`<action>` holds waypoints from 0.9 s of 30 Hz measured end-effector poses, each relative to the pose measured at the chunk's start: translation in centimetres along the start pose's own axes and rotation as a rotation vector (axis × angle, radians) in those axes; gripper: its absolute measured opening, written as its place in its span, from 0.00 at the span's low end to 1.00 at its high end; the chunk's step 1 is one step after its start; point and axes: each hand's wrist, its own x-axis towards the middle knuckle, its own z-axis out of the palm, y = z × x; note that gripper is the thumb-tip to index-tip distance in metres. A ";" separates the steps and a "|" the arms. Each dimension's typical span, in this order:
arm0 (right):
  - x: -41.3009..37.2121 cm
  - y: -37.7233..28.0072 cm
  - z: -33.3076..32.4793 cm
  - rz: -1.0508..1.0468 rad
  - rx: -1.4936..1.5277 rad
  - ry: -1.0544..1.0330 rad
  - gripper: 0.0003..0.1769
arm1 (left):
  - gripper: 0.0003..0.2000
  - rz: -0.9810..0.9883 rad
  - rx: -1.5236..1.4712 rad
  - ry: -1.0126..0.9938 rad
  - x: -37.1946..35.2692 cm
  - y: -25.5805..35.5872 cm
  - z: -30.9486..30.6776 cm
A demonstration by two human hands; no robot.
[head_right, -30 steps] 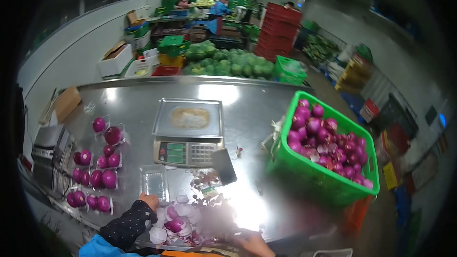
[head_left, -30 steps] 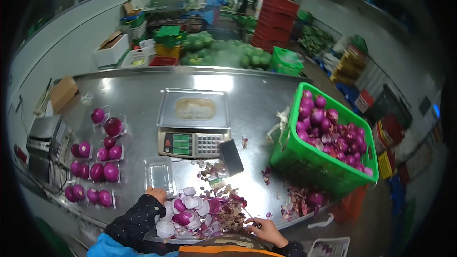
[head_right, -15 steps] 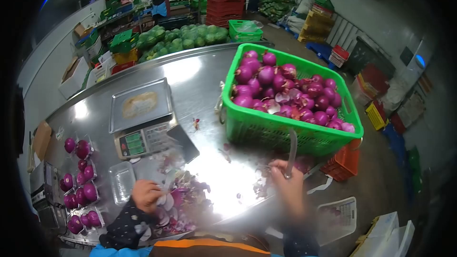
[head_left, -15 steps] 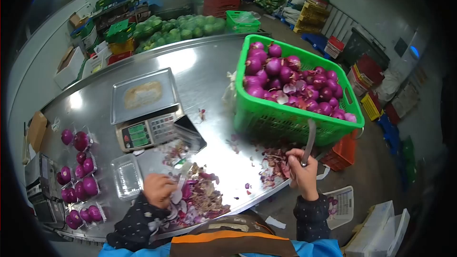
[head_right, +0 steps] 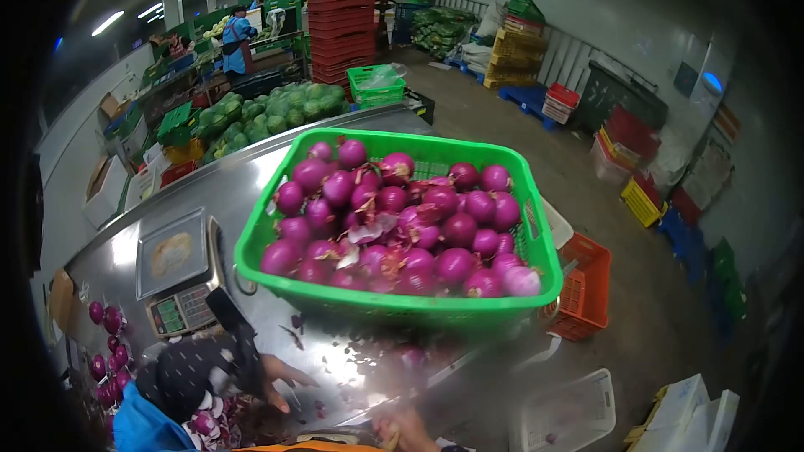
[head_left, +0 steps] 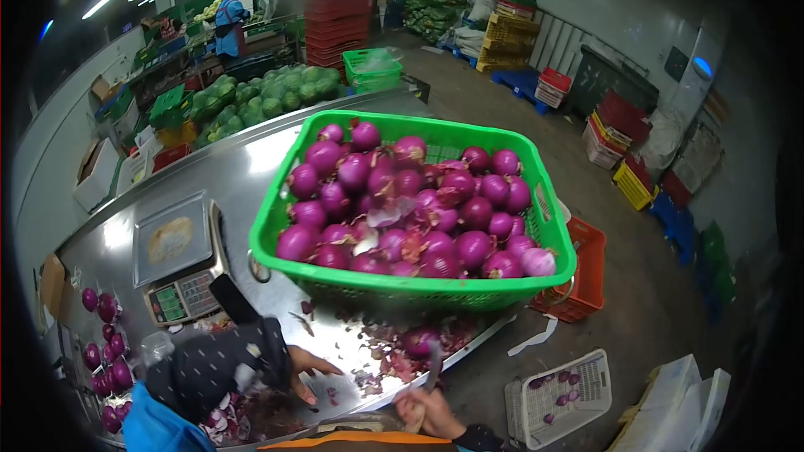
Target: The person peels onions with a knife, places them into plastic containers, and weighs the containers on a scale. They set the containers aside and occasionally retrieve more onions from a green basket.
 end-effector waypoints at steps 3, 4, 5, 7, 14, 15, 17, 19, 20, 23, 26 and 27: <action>-1.4 -1.2 -2.7 0.116 0.026 -0.026 0.16 | 0.30 0.487 0.151 0.205 2.7 11.7 -6.6; -1.9 -2.8 -2.8 0.064 0.002 -0.020 0.13 | 0.21 0.309 -0.070 0.337 3.7 16.1 -8.2; -2.2 -3.9 -3.2 0.009 -0.022 -0.012 0.10 | 0.20 0.476 0.249 0.507 5.9 19.3 -10.6; -1.9 -2.4 -5.7 -0.023 -0.037 0.002 0.11 | 0.24 0.426 0.510 0.827 12.4 22.6 -14.6; -3.6 -3.4 -9.3 -0.168 -0.093 0.071 0.11 | 0.32 -0.177 1.048 1.000 27.8 24.4 -22.6; -3.7 -3.2 -10.1 -0.219 -0.082 0.046 0.10 | 0.32 -0.214 1.030 1.007 28.0 24.2 -23.4; -5.1 -5.2 -9.4 -0.185 -0.070 0.064 0.11 | 0.34 -0.262 0.988 0.995 28.8 24.3 -23.9; -5.4 -5.1 -9.1 -0.210 -0.028 0.098 0.11 | 0.35 -0.298 0.950 0.968 29.8 24.1 -24.0; -5.4 -5.1 -9.1 -0.221 -0.015 0.116 0.11 | 0.36 -0.314 0.924 0.961 30.3 23.7 -24.1; -5.3 -5.4 -8.9 -0.227 -0.019 0.157 0.12 | 0.39 0.173 0.662 1.247 27.2 25.1 -20.3; -3.9 -4.7 -9.5 -0.218 -0.078 0.213 0.13 | 0.38 0.634 0.388 1.083 22.0 23.2 -14.8; -3.9 -6.3 -9.0 -0.322 -0.209 0.264 0.15 | 0.38 0.674 0.258 0.982 19.8 22.9 -12.0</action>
